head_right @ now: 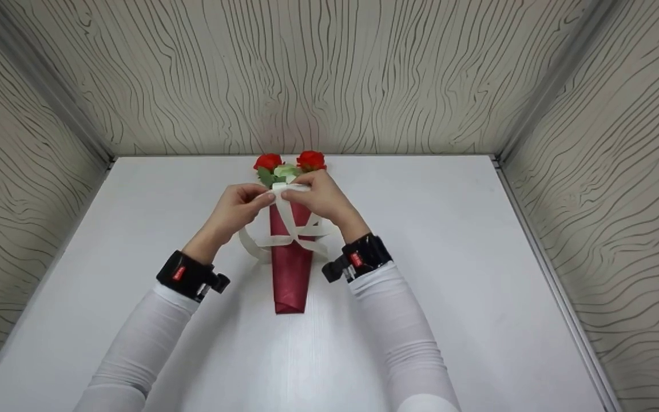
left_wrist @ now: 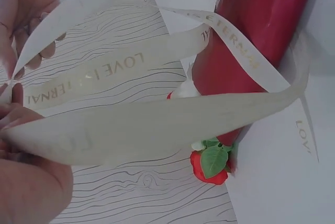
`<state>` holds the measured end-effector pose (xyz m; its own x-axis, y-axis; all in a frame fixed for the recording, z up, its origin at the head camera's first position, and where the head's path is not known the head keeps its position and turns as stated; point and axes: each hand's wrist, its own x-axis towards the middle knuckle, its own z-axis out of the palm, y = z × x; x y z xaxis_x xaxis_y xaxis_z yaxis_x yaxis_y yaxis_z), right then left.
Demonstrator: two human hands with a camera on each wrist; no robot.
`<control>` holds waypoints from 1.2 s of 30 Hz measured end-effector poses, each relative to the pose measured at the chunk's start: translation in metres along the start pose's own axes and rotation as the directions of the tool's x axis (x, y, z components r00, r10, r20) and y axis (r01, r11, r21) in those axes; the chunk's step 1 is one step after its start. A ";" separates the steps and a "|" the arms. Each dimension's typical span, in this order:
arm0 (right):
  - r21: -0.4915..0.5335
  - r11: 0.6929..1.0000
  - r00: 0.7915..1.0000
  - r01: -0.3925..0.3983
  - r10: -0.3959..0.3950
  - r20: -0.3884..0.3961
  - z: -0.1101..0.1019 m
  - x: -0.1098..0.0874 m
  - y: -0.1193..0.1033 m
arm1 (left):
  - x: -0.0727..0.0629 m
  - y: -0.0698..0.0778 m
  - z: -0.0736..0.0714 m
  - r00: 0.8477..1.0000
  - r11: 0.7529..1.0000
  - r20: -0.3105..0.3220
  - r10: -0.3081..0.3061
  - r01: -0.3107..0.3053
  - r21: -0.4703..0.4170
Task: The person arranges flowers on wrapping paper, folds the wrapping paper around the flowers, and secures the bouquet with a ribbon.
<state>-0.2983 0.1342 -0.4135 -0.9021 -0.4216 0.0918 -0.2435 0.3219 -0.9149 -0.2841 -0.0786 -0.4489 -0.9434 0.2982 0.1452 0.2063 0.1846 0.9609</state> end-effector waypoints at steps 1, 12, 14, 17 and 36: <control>-0.006 1.000 1.000 0.016 -0.016 -0.009 0.000 -0.002 -0.005 | 0.000 -0.001 -0.001 1.000 1.000 -0.007 0.000 0.000 0.009; 0.027 0.993 0.989 0.115 -0.112 -0.098 -0.001 0.000 0.005 | -0.004 -0.005 -0.013 0.994 0.997 -0.106 0.022 -0.013 0.080; 0.052 0.993 0.991 0.106 -0.101 -0.092 -0.001 0.004 0.015 | -0.005 -0.007 -0.015 0.993 0.997 -0.119 0.018 -0.009 0.076; 0.090 0.993 0.995 0.082 -0.076 -0.067 -0.001 0.005 0.021 | -0.006 -0.009 -0.016 0.991 0.998 -0.131 0.011 -0.003 0.060; 0.497 0.862 0.994 -0.097 0.110 0.004 0.006 0.004 0.029 | -0.038 -0.026 0.018 0.948 0.957 -0.243 0.208 -0.145 0.251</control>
<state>-0.3072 0.1370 -0.4419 -0.9222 -0.3866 -0.0110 0.0548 -0.1025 -0.9932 -0.2489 -0.0783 -0.4835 -0.9142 0.0933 0.3943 0.3996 0.3682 0.8395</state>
